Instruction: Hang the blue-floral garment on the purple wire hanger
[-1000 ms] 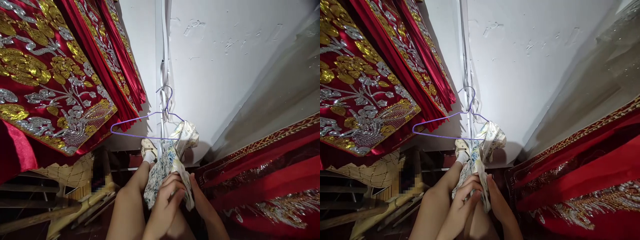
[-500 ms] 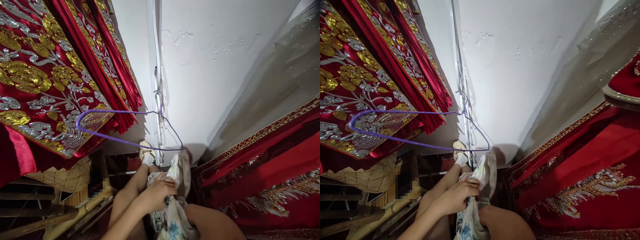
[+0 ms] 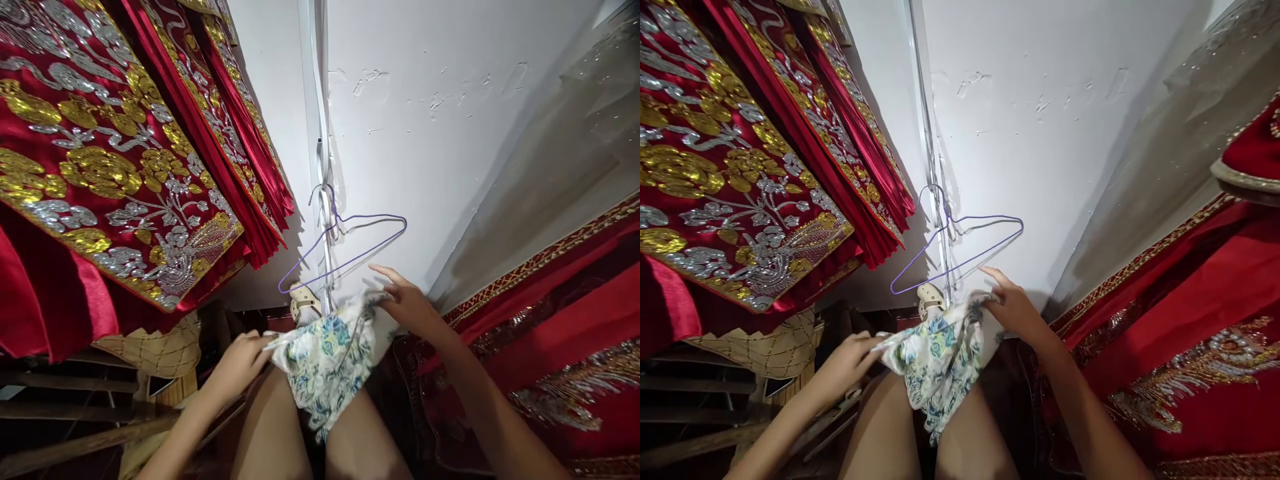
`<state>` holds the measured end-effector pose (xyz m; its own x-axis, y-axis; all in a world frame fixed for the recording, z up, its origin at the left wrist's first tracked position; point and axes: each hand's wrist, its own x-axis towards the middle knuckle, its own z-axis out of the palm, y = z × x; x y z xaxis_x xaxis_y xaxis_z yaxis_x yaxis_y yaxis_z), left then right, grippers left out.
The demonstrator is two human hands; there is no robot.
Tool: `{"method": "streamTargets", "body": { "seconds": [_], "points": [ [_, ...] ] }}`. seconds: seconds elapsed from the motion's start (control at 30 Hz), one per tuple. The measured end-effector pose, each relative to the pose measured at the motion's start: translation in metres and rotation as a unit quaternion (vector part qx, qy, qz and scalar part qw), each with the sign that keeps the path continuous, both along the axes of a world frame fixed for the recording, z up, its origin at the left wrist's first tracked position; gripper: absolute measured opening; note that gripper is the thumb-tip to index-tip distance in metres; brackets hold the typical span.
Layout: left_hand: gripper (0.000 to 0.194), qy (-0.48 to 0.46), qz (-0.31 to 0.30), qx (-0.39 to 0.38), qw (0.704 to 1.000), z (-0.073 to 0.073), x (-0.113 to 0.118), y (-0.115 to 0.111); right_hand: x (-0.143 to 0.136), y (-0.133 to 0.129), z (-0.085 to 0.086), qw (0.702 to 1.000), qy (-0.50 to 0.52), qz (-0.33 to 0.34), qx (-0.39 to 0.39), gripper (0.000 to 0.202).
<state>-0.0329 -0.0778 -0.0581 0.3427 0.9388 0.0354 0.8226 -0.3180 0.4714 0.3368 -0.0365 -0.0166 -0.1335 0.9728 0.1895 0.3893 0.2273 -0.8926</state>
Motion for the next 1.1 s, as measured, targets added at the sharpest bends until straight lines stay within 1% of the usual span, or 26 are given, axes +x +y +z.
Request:
{"method": "streamTargets", "body": {
  "seconds": [0.03, 0.1, 0.13, 0.2, 0.3, 0.4, 0.47, 0.53, 0.57, 0.63, 0.7, 0.77, 0.83, 0.87, 0.93, 1.0, 1.1],
  "points": [
    [0.032, 0.021, 0.034, 0.027, 0.999, 0.009, -0.008, 0.002, -0.006, 0.017, -0.004, 1.0, -0.014, 0.005, -0.001, 0.06],
    [0.036, 0.039, 0.095, 0.086, 0.991, 0.025, -0.019, 0.007, -0.021, 0.045, -0.013, 0.999, -0.04, 0.006, 0.005, 0.057],
    [0.038, 0.032, 0.113, 0.113, 0.987, 0.032, -0.022, 0.01, -0.029, 0.055, -0.018, 0.999, -0.044, 0.008, 0.016, 0.053],
    [0.042, 0.004, 0.131, 0.153, 0.98, 0.043, -0.022, 0.016, -0.042, 0.064, -0.024, 0.998, -0.044, 0.023, 0.043, 0.039],
    [0.046, -0.057, 0.14, 0.209, 0.966, 0.058, -0.012, 0.025, -0.051, 0.057, -0.024, 0.996, -0.039, 0.03, 0.068, 0.02],
    [0.05, -0.105, 0.134, 0.281, 0.945, 0.073, 0.003, 0.031, -0.051, 0.042, -0.017, 0.996, -0.057, 0.012, 0.071, 0.013],
    [0.052, -0.106, 0.122, 0.315, 0.935, 0.082, 0.011, 0.032, -0.047, 0.035, -0.011, 0.994, -0.077, -0.012, 0.078, 0.013],
    [0.05, -0.093, 0.12, 0.322, 0.935, 0.086, 0.014, 0.031, -0.041, 0.033, -0.005, 0.991, -0.098, -0.04, 0.079, 0.016],
    [0.048, -0.086, 0.123, 0.315, 0.937, 0.086, 0.014, 0.029, -0.038, 0.034, -0.003, 0.99, -0.113, -0.052, 0.068, 0.016],
    [0.045, -0.067, 0.137, 0.284, 0.947, 0.08, 0.009, 0.022, -0.033, 0.037, 0.001, 0.986, -0.148, -0.07, 0.037, 0.013],
    [0.043, -0.042, 0.145, 0.24, 0.959, 0.07, -0.002, 0.012, -0.031, 0.041, 0.002, 0.981, -0.177, -0.08, 0.012, 0.012],
    [0.043, -0.015, 0.147, 0.202, 0.968, 0.061, -0.015, -0.001, -0.033, 0.044, 0.003, 0.978, -0.189, -0.083, 0.009, 0.012],
    [0.047, 0.006, 0.154, 0.18, 0.971, 0.057, -0.026, -0.014, -0.039, 0.045, 0.003, 0.977, -0.196, -0.081, 0.009, 0.013],
    [0.049, 0.012, 0.16, 0.175, 0.971, 0.058, -0.029, -0.019, -0.043, 0.046, 0.003, 0.976, -0.202, -0.08, 0.008, 0.014],
    [0.051, 0.008, 0.164, 0.179, 0.97, 0.066, -0.028, -0.025, -0.051, 0.046, 0.004, 0.973, -0.215, -0.08, 0.01, 0.016],
    [0.051, -0.017, 0.153, 0.203, 0.967, 0.082, -0.015, -0.023, -0.058, 0.044, 0.006, 0.971, -0.225, -0.08, 0.017, 0.018],
    [0.048, -0.051, 0.126, 0.251, 0.958, 0.107, 0.016, -0.005, -0.07, 0.036, 0.007, 0.97, -0.233, -0.065, 0.035, 0.017]
  ]
}}
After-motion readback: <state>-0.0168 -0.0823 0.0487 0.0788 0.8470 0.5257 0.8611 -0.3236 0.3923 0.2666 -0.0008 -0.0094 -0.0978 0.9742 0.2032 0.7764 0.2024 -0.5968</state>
